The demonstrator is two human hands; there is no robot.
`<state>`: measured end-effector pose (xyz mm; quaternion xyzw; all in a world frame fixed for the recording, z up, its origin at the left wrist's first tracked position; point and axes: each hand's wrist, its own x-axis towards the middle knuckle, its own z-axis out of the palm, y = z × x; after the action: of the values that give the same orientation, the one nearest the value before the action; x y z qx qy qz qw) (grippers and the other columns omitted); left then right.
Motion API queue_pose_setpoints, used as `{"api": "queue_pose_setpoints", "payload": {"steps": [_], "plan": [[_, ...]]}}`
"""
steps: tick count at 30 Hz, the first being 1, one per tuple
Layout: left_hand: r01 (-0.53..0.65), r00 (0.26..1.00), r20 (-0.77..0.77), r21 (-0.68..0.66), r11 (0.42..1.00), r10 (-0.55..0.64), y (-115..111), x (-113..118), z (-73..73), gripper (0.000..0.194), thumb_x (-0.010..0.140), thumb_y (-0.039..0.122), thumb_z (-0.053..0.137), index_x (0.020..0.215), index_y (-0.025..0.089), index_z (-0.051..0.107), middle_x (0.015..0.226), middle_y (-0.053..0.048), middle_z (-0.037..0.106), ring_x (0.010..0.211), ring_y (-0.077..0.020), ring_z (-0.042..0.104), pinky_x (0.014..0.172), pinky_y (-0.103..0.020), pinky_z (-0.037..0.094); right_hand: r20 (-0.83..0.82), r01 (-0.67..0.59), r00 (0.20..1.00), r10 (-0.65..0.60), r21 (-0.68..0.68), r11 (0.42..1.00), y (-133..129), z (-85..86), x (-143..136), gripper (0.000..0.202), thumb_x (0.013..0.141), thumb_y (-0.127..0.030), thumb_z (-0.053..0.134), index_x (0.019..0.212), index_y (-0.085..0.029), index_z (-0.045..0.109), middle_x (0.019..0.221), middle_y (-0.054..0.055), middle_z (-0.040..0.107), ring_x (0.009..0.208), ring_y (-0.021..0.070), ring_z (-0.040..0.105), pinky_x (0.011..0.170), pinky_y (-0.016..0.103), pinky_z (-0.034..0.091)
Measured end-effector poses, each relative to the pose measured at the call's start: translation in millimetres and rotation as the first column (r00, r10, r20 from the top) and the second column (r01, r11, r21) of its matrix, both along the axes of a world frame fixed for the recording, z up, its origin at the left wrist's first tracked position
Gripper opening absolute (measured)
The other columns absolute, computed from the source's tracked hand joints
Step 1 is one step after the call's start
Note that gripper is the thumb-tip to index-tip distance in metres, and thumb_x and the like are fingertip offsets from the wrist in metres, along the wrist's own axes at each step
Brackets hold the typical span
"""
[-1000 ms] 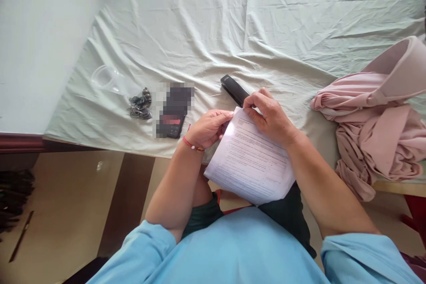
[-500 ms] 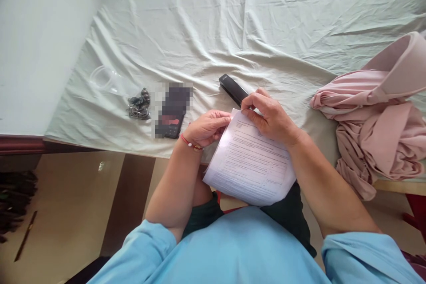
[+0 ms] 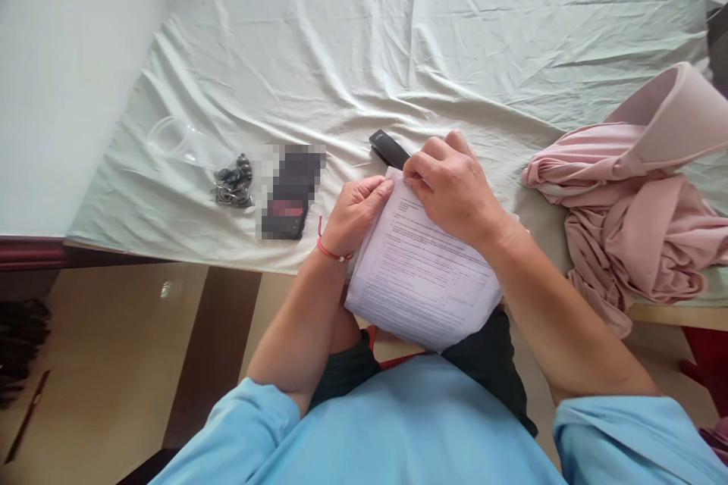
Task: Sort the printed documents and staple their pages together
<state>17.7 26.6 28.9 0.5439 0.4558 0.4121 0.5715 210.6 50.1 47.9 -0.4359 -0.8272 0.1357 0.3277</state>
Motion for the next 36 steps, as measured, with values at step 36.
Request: {"api": "queue_pose_setpoints", "payload": {"steps": [36], "plan": [[-0.011, 0.997, -0.069, 0.098, 0.995, 0.018, -3, 0, 0.9, 0.044, 0.098, 0.047, 0.059, 0.069, 0.021, 0.038, 0.069, 0.002, 0.034, 0.067, -0.0141, 0.031, 0.061, -0.031, 0.025, -0.051, 0.066, 0.997, -0.065, 0.026, 0.997, -2, 0.8, -18, 0.007, 0.096, -0.027, 0.064, 0.092, -0.029, 0.070, 0.086, 0.005, 0.066, 0.095, 0.0283, 0.058, 0.094, 0.053, 0.051]]}}
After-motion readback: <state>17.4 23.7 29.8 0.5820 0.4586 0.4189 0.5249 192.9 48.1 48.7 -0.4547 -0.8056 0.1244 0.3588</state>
